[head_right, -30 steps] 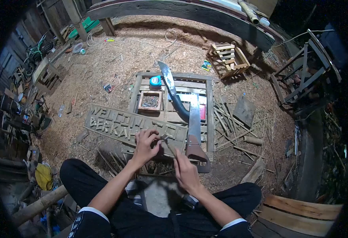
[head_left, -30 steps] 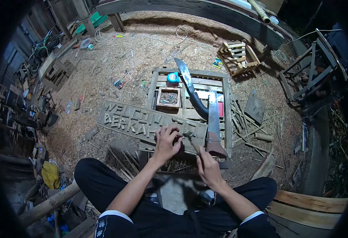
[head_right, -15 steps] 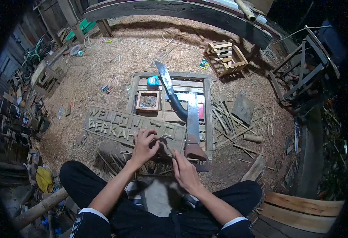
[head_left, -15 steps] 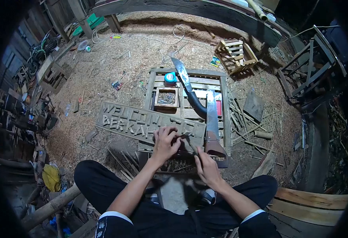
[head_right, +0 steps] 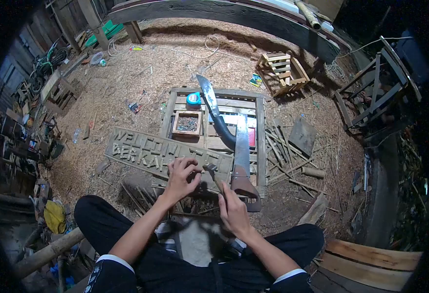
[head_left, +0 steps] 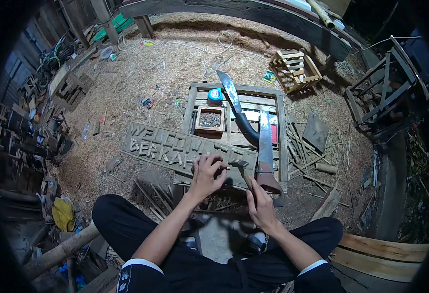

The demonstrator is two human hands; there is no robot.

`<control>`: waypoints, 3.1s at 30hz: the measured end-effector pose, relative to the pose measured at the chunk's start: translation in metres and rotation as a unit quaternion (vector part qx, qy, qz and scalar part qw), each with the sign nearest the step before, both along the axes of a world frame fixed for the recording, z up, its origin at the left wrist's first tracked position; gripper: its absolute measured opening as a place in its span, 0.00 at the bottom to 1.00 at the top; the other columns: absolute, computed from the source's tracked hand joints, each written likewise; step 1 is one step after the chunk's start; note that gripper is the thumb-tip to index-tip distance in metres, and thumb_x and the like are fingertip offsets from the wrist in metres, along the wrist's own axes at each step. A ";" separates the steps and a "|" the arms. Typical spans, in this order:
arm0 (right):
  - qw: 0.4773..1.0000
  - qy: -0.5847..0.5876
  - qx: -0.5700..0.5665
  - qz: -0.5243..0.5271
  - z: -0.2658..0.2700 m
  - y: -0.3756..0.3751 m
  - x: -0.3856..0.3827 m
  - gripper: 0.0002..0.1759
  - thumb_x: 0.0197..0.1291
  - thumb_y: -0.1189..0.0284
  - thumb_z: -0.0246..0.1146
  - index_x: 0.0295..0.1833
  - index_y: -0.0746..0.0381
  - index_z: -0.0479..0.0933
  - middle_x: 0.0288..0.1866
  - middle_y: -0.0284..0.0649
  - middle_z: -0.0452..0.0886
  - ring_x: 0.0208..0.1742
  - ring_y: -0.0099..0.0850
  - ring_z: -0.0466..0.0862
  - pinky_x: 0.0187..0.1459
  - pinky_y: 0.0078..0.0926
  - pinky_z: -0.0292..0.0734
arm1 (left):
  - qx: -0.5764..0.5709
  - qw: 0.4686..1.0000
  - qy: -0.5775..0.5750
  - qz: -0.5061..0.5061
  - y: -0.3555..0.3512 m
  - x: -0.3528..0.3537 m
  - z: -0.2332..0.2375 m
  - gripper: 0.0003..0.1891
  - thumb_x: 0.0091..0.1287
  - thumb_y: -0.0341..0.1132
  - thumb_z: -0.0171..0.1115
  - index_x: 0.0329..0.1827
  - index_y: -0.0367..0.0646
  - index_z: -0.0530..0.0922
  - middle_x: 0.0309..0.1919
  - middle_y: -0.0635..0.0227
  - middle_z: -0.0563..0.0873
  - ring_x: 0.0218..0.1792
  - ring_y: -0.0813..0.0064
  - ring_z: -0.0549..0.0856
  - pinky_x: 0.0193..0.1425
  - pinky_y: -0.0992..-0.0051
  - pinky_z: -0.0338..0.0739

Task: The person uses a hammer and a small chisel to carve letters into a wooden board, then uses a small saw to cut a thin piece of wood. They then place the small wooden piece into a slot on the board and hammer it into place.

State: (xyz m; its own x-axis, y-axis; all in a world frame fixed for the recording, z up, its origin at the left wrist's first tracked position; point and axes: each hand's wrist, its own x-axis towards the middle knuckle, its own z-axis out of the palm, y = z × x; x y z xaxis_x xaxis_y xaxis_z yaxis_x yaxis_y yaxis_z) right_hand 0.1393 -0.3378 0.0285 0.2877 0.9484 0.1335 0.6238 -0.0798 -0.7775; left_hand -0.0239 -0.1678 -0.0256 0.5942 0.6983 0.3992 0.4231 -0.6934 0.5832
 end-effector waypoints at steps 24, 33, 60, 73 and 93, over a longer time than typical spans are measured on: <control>0.998 0.024 -0.065 -0.015 0.001 0.002 -0.001 0.20 0.78 0.70 0.57 0.69 0.68 0.70 0.50 0.65 0.84 0.51 0.67 0.84 0.52 0.57 0.79 | -0.020 0.998 0.054 -0.025 0.005 -0.008 0.004 0.14 0.65 0.38 0.72 0.55 0.56 0.88 0.67 0.64 0.78 0.70 0.60 0.73 0.74 0.50 0.56; 0.997 -0.048 -0.052 0.016 0.003 0.004 -0.004 0.19 0.83 0.65 0.52 0.69 0.65 0.72 0.57 0.61 0.83 0.50 0.66 0.85 0.49 0.58 0.81 | 0.004 0.998 0.049 -0.041 0.016 -0.012 0.000 0.13 0.63 0.38 0.73 0.51 0.55 0.90 0.71 0.60 0.75 0.75 0.58 0.71 0.76 0.50 0.57; 0.997 0.059 -0.033 -0.036 -0.024 0.004 -0.013 0.22 0.83 0.64 0.54 0.70 0.70 0.73 0.60 0.66 0.83 0.62 0.63 0.84 0.61 0.49 0.80 | 0.022 0.997 0.046 -0.052 0.013 0.001 0.000 0.18 0.58 0.40 0.77 0.52 0.53 0.88 0.67 0.61 0.79 0.73 0.56 0.72 0.75 0.49 0.60; 0.982 -0.177 0.042 0.047 0.032 0.020 0.024 0.16 0.73 0.69 0.64 0.61 0.64 0.77 0.44 0.52 0.85 0.41 0.53 0.88 0.40 0.47 0.84 | 0.006 0.990 0.061 -0.124 0.025 -0.015 0.009 0.29 0.55 0.48 0.77 0.62 0.57 0.86 0.72 0.61 0.76 0.74 0.55 0.70 0.80 0.51 0.59; 0.901 -0.294 -0.063 0.312 0.014 0.069 0.076 0.14 0.72 0.58 0.66 0.56 0.51 0.79 0.40 0.40 0.84 0.35 0.46 0.89 0.33 0.44 0.83 | -0.021 0.977 0.134 -0.166 0.036 -0.020 0.013 0.43 0.43 0.48 0.87 0.70 0.64 0.84 0.83 0.54 0.62 0.87 0.50 0.54 0.86 0.45 0.48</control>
State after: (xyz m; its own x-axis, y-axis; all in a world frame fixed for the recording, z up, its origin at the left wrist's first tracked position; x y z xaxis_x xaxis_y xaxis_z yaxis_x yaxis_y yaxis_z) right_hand 0.2149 -0.2693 0.0425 -0.3924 0.9193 -0.0319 0.8791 0.3646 -0.3069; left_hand -0.0438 -0.1316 -0.0122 0.8701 0.4617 0.1725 0.3208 -0.7961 0.5131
